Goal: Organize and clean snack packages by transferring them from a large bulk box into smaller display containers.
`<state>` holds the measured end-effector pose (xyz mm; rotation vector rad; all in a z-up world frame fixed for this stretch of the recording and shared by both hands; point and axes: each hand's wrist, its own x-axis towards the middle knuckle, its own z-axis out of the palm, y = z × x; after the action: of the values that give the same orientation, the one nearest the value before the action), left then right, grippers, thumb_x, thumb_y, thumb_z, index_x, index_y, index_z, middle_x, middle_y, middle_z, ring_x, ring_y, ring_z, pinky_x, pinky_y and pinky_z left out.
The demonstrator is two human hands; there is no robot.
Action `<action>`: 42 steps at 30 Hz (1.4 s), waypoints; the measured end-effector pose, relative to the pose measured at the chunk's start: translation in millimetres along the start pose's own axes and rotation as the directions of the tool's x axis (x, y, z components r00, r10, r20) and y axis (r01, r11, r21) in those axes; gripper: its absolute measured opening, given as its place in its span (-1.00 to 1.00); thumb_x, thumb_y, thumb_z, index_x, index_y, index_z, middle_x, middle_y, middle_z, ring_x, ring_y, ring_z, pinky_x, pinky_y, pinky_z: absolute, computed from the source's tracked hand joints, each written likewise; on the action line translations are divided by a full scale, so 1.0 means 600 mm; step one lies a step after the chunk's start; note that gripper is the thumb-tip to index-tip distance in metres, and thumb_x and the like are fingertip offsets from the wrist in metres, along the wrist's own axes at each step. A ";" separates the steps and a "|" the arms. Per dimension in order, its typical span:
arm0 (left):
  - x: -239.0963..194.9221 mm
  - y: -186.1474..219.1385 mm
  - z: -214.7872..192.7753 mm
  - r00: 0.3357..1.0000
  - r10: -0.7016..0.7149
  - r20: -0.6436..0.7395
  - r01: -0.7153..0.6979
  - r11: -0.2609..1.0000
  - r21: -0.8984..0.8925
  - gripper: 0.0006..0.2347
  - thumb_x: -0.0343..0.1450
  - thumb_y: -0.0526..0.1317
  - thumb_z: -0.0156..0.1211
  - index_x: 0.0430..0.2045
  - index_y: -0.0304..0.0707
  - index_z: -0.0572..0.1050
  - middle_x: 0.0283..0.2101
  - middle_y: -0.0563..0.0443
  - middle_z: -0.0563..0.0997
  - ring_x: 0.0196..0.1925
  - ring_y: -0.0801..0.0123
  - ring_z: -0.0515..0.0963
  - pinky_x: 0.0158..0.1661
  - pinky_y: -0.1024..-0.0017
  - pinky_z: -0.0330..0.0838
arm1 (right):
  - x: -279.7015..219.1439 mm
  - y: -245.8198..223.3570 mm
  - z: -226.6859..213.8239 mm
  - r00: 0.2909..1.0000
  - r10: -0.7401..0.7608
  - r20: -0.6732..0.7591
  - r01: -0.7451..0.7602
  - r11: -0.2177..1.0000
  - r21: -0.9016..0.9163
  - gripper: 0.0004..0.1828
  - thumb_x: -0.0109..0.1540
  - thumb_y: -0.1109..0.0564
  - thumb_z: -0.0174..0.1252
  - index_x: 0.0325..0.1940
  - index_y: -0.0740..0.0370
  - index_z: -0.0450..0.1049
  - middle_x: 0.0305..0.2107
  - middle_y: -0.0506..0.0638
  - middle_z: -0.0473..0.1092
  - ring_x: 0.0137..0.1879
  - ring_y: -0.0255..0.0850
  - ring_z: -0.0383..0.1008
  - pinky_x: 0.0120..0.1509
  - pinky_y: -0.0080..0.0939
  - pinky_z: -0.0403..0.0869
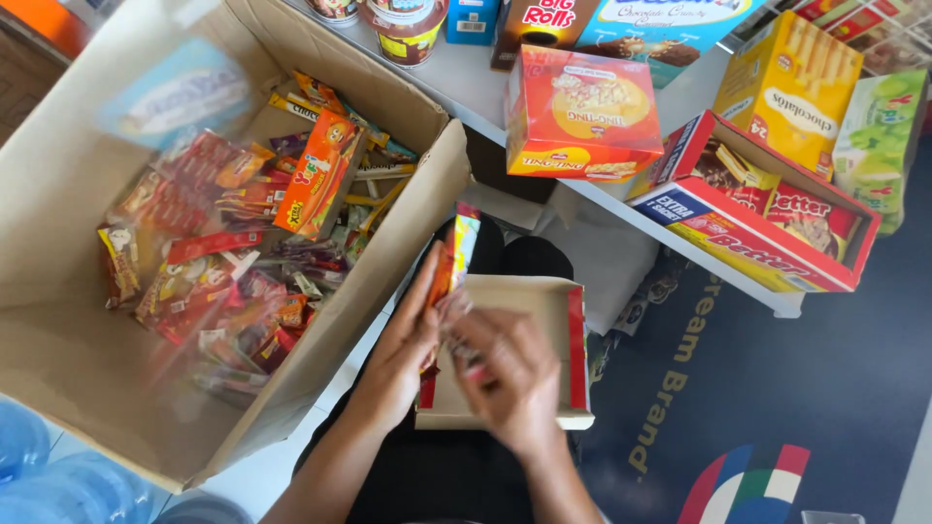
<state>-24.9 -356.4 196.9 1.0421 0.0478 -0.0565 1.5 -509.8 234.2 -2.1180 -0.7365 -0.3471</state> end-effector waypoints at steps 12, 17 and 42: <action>0.001 -0.029 0.005 0.997 -0.062 0.054 0.064 0.997 -0.037 -0.39 0.60 0.07 -0.15 0.49 -0.37 0.03 0.58 -0.17 0.07 0.62 0.24 0.02 0.50 0.28 -0.17 | 0.068 0.018 -0.026 0.993 0.041 -0.108 -0.064 0.975 -0.215 -0.47 0.04 0.37 0.35 0.09 0.10 0.57 -0.01 0.01 0.49 0.01 -0.01 0.51 0.08 -0.03 0.54; 0.011 -0.006 -0.011 0.996 -0.080 -0.031 0.068 0.957 -0.283 -0.26 0.52 0.22 -0.13 0.52 -0.26 -0.06 0.58 -0.12 0.05 0.59 0.25 0.06 0.46 0.27 -0.08 | -0.004 -0.033 0.002 0.988 0.053 0.147 -0.032 0.989 -0.142 -0.39 -0.12 0.29 0.34 0.03 0.05 0.61 -0.07 -0.01 0.50 -0.03 -0.04 0.53 -0.05 -0.08 0.56; 0.010 -0.174 -0.103 0.961 -0.246 -0.129 0.165 0.878 -0.449 -0.48 0.52 -0.09 -0.03 0.40 -0.24 0.11 0.21 0.01 0.48 0.23 0.41 0.50 0.21 0.35 0.38 | -0.058 0.027 0.046 0.931 0.337 0.141 -0.355 0.927 0.125 -0.53 0.09 0.30 0.31 0.10 0.14 0.57 -0.04 0.07 0.50 0.05 -0.05 0.60 0.10 -0.13 0.58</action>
<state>-26.8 -355.5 75.5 0.5863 0.3263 -0.1380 -16.1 -508.8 190.7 -2.0878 -0.4237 0.0250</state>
